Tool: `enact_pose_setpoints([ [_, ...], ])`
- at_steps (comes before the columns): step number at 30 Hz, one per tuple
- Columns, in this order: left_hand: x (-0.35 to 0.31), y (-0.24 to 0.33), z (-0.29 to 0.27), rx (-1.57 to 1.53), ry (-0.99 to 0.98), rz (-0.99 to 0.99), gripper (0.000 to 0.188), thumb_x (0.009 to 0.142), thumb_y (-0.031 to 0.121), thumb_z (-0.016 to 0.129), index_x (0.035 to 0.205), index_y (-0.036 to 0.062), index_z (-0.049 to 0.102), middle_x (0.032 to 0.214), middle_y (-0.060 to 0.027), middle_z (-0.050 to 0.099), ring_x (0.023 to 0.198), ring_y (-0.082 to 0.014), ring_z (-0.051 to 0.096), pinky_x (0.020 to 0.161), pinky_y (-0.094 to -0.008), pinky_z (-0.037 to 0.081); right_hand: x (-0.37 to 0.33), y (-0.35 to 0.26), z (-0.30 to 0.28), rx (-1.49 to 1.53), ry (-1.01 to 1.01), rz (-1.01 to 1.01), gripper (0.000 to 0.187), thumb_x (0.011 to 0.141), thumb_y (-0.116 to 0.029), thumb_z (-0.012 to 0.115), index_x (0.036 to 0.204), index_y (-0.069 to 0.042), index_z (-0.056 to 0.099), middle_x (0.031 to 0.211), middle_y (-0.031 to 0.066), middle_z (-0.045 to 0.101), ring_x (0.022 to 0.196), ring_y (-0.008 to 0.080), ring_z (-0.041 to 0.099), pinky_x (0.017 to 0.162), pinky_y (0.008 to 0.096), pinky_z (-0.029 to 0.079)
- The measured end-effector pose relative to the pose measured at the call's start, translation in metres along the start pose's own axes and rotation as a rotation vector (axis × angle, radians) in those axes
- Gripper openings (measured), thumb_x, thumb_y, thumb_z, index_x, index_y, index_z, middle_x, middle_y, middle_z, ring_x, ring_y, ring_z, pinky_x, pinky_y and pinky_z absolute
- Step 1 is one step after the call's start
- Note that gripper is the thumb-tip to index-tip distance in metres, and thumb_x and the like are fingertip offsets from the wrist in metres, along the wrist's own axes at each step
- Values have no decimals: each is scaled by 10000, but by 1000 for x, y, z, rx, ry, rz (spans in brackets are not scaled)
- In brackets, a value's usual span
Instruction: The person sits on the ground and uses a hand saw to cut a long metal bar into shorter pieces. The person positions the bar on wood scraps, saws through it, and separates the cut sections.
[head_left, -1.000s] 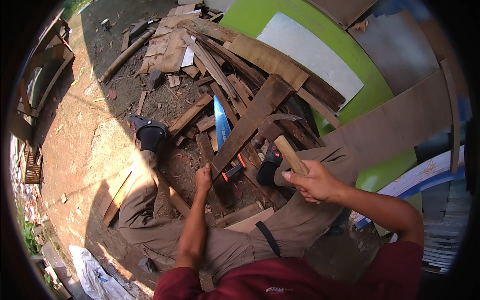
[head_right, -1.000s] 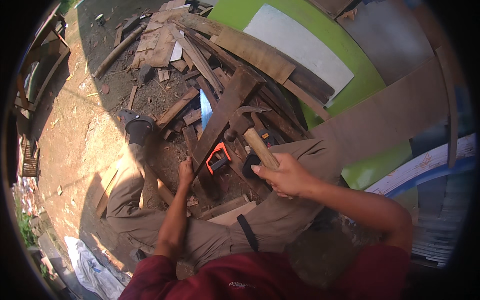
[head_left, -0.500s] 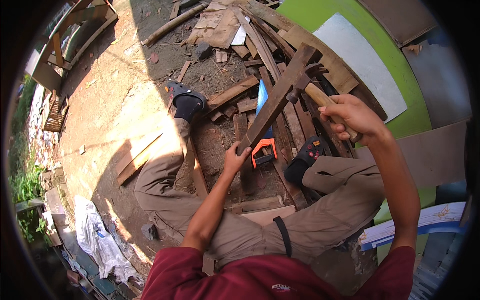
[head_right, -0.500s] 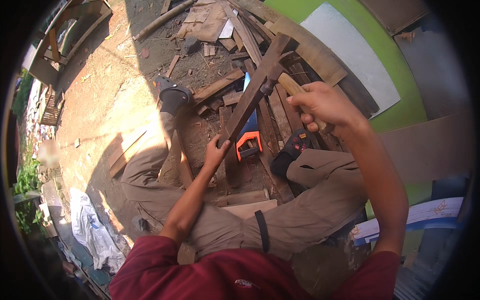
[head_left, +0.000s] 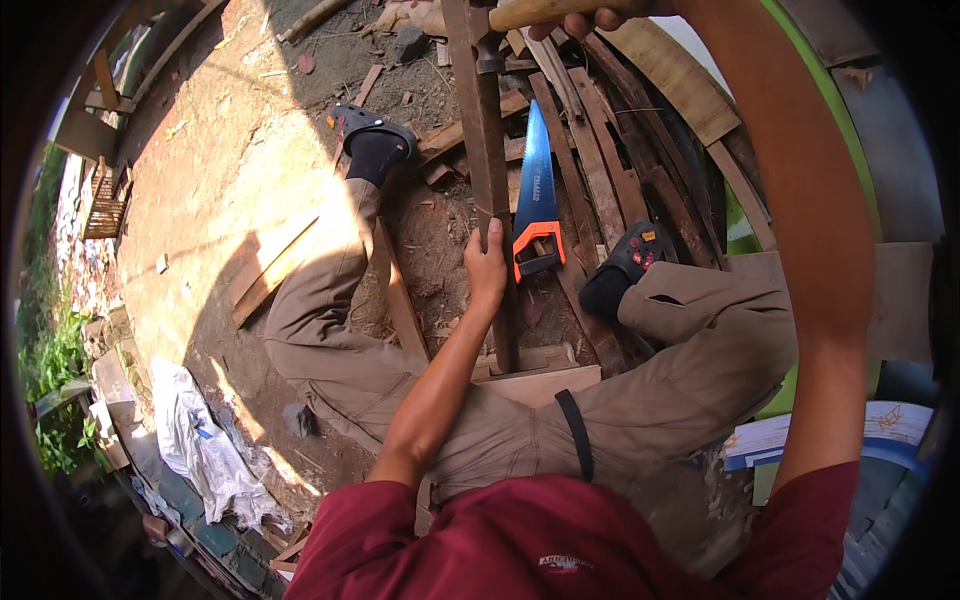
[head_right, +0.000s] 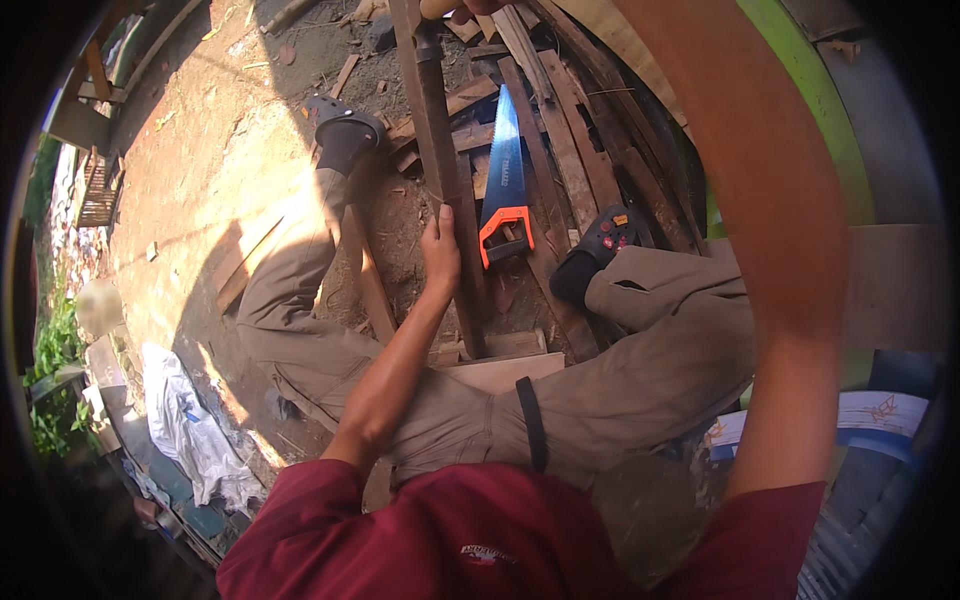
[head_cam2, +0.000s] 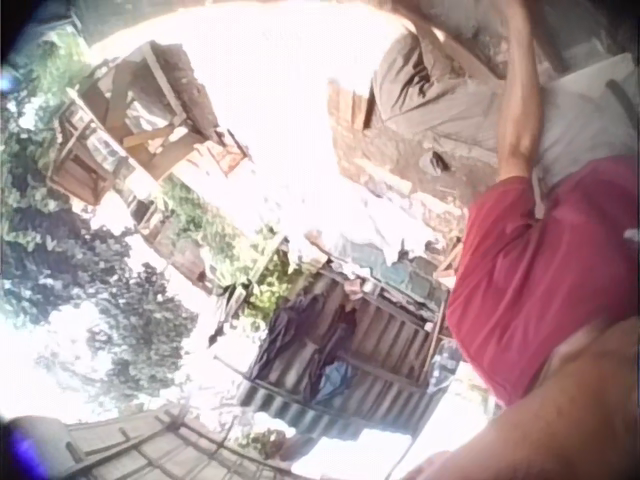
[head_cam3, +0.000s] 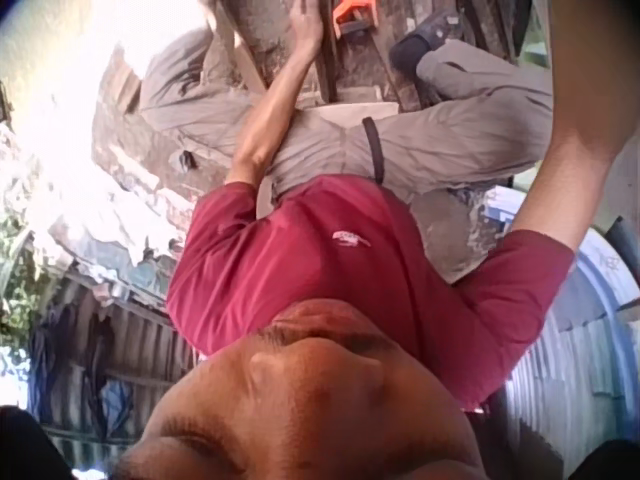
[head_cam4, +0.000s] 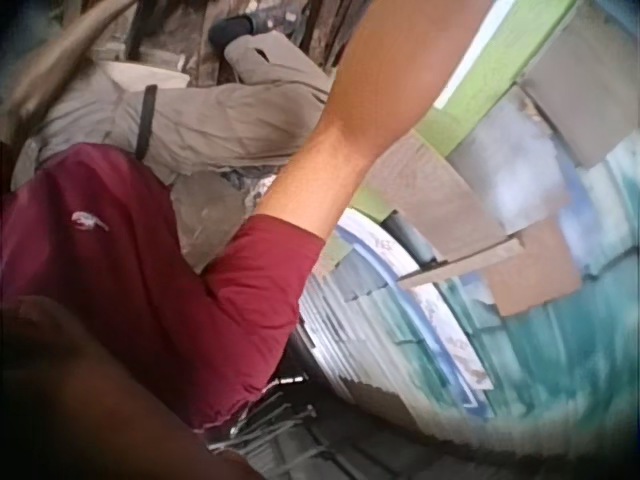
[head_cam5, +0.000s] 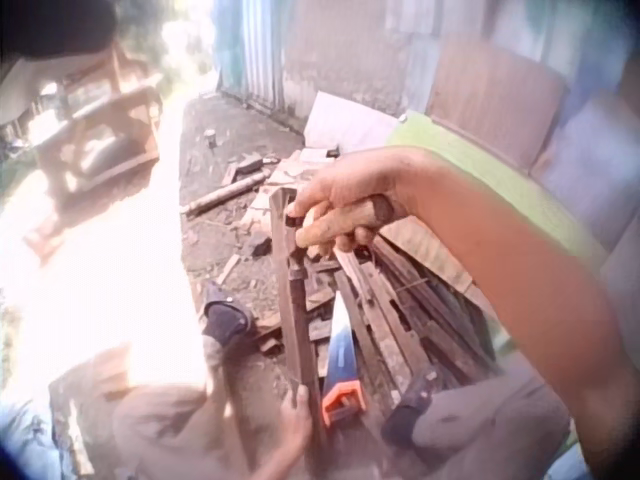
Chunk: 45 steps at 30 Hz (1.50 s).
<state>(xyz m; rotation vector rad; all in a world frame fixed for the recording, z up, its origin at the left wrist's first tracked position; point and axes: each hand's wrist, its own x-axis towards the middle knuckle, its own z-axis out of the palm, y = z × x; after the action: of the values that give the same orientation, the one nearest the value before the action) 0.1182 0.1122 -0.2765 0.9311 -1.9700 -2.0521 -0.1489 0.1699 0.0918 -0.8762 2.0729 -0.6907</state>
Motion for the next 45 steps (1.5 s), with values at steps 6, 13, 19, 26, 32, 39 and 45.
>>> enact_pose_setpoints([
  [6, -9, -77, -8, 40, -66, -292, 836, 973, 723, 400, 1115, -63, 647, 1031, -200, 675, 994, -299, 611, 945, -407, 440, 97, 29, 57, 183, 65, 438, 482, 921, -420, 665, 1004, 54, 633, 772, 137, 666, 540, 112, 616, 432, 197, 493],
  [13, -26, -128, -9, 660, -167, -464, 871, 980, 693, 374, 1350, -71, 571, 1319, -332, 569, 1255, -461, 528, 1093, -481, 381, 184, 122, 141, 276, -245, 685, 339, 937, -280, 681, 919, 52, 613, 748, 160, 662, 547, 186, 608, 426, 314, 497],
  [19, 4, -90, -34, 621, -58, 201, 537, 943, 475, 635, 1089, -40, 672, 1081, -255, 642, 1058, -401, 633, 985, -452, 467, 171, 191, 179, 376, -208, 774, 398, 975, -314, 669, 1041, 79, 661, 781, 182, 686, 499, 167, 563, 417, 311, 479],
  [26, 43, -85, -89, 629, -296, -218, 538, 965, 485, 598, 1098, -29, 682, 1112, -252, 697, 1062, -387, 664, 921, -462, 505, 157, 175, 178, 452, 156, 754, 539, 934, -324, 695, 1315, 33, 559, 1172, 249, 642, 652, 344, 719, 483, 386, 555],
  [32, 44, -60, -75, 575, -322, -178, 550, 962, 497, 597, 1143, -15, 680, 1136, -245, 696, 1070, -390, 662, 927, -469, 505, 181, 213, 182, 35, 356, 362, 297, 873, -305, 665, 799, -40, 777, 848, 169, 745, 780, 336, 735, 662, 441, 576],
  [39, 47, -55, -90, 539, -203, -74, 521, 944, 487, 625, 1055, -15, 709, 1013, -247, 721, 996, -390, 692, 884, -441, 516, 185, 179, 205, -71, 492, 278, 499, 894, -401, 503, 584, -103, 757, 668, 119, 716, 778, 317, 712, 869, 382, 541],
  [45, 42, -38, -85, 384, -70, -16, 503, 980, 459, 580, 1051, -23, 705, 1002, -247, 716, 968, -389, 689, 864, -445, 515, 159, 179, 224, 49, 582, 90, 549, 922, -472, 563, 640, -25, 713, 635, 116, 681, 668, 258, 667, 709, 392, 505],
])
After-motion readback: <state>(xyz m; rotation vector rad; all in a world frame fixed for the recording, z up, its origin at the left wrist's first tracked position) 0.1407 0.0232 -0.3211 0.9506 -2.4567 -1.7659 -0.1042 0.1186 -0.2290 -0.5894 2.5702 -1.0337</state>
